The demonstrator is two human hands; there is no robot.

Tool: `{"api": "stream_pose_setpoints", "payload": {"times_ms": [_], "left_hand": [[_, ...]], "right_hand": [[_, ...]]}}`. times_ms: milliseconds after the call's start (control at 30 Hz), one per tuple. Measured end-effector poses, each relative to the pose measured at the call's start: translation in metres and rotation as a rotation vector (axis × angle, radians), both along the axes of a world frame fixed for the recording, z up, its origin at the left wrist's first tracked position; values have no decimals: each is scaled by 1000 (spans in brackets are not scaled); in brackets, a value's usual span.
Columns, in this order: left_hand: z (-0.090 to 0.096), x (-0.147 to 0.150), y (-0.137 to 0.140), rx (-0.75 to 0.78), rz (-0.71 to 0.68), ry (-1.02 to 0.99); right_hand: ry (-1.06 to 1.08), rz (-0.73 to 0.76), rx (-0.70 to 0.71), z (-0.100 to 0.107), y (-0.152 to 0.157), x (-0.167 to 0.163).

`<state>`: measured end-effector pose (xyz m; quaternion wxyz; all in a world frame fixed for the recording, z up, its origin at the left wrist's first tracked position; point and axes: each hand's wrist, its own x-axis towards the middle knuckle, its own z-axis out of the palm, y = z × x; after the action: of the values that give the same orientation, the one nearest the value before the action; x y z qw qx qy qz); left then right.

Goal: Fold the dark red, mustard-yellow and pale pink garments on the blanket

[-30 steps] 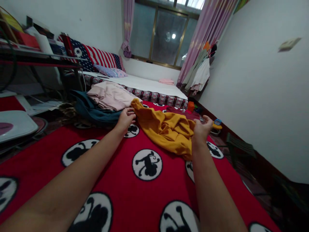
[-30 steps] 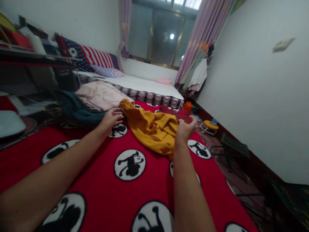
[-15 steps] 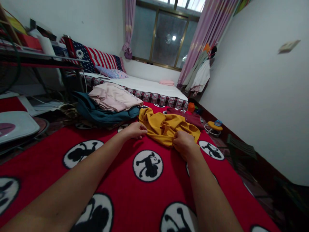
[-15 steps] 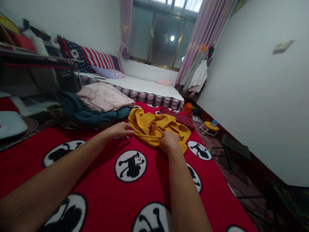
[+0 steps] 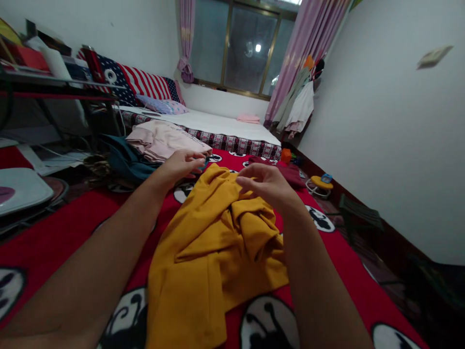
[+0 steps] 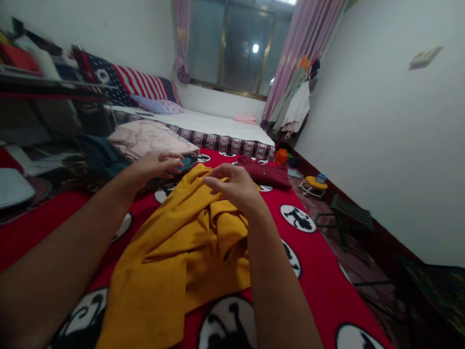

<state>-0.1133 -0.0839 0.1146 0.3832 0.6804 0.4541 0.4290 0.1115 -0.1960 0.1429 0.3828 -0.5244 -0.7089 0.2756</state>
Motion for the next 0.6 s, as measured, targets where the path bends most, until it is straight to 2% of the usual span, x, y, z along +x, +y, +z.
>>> {"api": "stream_pose_setpoints", "payload": {"times_ms": [67,133,200,267,367,467,600], "left_hand": [[-7,1,2,-38,-67,165],[-15,7,3,-54,-125,358],[-23,16,2,-71,-201,502],[-28,25,-3,-77,-272,598],[-37,37,-12,58,-243,757],[-43,43,-16,203,-150,880],[-37,35,-7,158,-114,820]], "right_hand": [[-247,-303,46,-12,11,24],[-520,-441,-16,-25,22,43],[-653,-395,-122,-36,27,50],[-683,-265,-189,-43,27,44],[-754,-161,-203,-51,26,24],[-858,-173,-200,-60,32,9],[-789,-270,-189,-61,41,23]]}}
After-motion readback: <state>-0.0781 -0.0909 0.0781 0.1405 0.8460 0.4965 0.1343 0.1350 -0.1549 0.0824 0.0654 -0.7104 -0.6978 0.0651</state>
